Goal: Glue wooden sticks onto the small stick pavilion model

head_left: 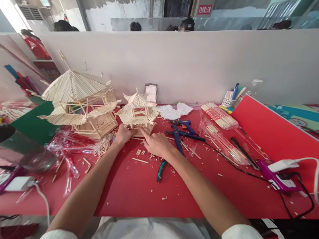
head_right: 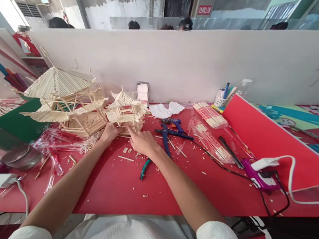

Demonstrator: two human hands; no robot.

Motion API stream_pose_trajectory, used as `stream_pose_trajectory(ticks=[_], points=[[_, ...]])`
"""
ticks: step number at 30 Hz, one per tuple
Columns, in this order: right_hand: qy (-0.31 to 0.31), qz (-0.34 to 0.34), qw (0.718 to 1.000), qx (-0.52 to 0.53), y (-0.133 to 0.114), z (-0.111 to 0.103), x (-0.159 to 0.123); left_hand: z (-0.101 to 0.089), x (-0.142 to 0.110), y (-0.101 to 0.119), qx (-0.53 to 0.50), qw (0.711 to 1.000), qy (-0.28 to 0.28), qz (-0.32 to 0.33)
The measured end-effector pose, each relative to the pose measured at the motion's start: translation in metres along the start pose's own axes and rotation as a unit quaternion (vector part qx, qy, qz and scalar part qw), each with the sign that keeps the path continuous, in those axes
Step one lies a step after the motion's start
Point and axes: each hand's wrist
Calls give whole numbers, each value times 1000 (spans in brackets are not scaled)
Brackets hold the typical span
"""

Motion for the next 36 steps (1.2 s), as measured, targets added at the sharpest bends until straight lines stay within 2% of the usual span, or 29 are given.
stream_pose_trajectory(ticks=[10, 20, 36], points=[[67, -17, 994, 84, 26, -14, -9, -6, 1, -6, 89, 996, 15, -16], [84, 25, 988, 124, 64, -16, -11, -8, 4, -14, 73, 997, 17, -7], [76, 35, 989, 121, 68, -13, -10, -7, 4, -8, 82, 997, 3, -6]])
Point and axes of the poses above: each hand's wrist, its own x-axis towards the middle knuckle, its own z-axis out of the palm, y = z × x, and after that the axes turned 6 degrees about z, right-handed
